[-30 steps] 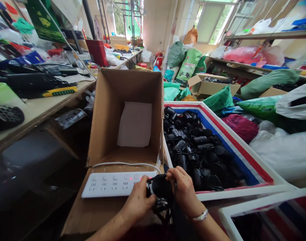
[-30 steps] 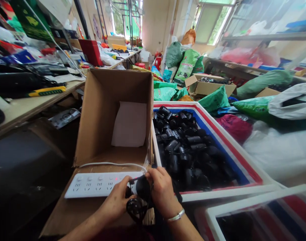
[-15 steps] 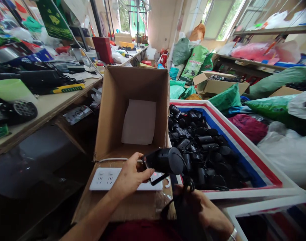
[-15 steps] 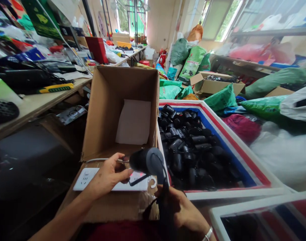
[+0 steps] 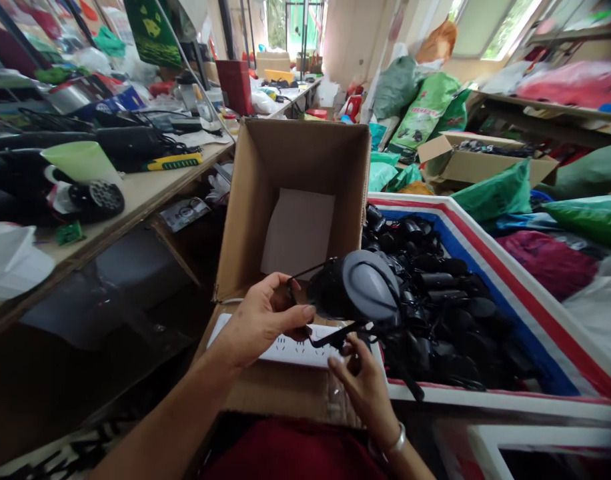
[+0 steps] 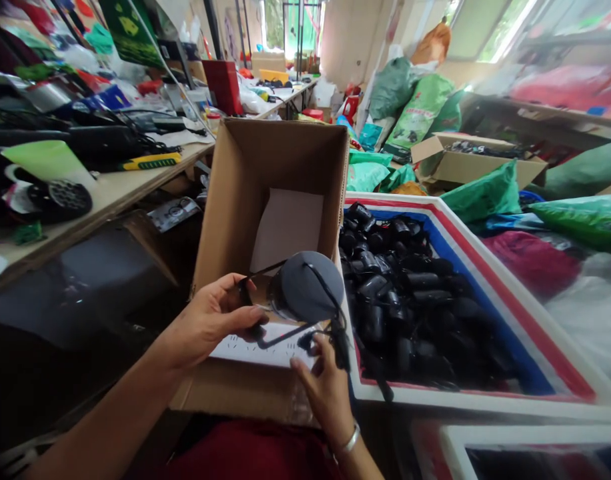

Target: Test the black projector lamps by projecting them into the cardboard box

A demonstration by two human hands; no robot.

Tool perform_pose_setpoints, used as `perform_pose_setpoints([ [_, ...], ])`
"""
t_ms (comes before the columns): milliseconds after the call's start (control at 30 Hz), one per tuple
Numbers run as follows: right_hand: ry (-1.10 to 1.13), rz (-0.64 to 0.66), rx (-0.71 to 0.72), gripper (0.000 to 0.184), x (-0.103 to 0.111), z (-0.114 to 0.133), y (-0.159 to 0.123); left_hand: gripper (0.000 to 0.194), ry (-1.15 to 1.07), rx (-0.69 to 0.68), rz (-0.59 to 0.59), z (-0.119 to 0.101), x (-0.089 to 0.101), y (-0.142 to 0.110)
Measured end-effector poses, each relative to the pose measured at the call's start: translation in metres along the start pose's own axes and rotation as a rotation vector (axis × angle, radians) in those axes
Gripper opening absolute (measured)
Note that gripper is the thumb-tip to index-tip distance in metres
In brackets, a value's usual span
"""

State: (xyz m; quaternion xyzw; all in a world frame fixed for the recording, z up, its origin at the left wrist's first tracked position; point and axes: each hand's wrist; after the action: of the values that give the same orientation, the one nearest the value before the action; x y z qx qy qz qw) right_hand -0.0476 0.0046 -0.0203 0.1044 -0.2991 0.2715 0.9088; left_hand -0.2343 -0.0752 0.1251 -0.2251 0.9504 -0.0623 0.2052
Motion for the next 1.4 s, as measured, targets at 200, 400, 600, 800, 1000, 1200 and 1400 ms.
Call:
perform_pose_setpoints([
  [200,-0.057,-0.016,0.185,0.023,0.018,0.017,0.052,0.035,-0.008,-0.013,0.029,-0.004,0.004,-0.004],
  [400,0.044,0.174,0.251,0.027,0.000,0.017,0.052,0.036,-0.016,-0.023,-0.042,-0.004,0.018,-0.004],
  [600,0.009,0.122,0.301,0.024,-0.010,-0.005,0.047,0.042,-0.007,-0.069,-0.149,0.010,0.042,-0.002],
  [800,-0.032,0.140,0.433,0.011,-0.006,-0.004,0.048,0.045,-0.114,-0.129,-0.253,0.027,0.065,0.007],
  [1000,-0.053,0.133,0.456,0.015,-0.018,-0.014,0.037,0.054,-0.260,-0.206,-0.272,0.048,0.086,0.020],
  [1200,-0.067,0.090,0.451,0.012,-0.021,-0.014,0.033,0.051,-0.258,-0.247,-0.186,0.061,0.091,0.032],
  [1400,-0.043,0.106,0.424,0.010,-0.024,-0.018,0.037,0.047,-0.261,-0.239,-0.151,0.064,0.085,0.035],
])
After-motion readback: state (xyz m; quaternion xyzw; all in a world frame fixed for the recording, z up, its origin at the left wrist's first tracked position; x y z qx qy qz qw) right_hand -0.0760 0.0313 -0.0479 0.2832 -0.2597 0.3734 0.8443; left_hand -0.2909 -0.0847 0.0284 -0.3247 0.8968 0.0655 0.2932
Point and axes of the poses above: each hand's wrist, its own y-axis towards the middle knuckle, its own x-axis out of the back of the hand, z = x × y, and after that the axes turned 9 degrees about -y, right-handed
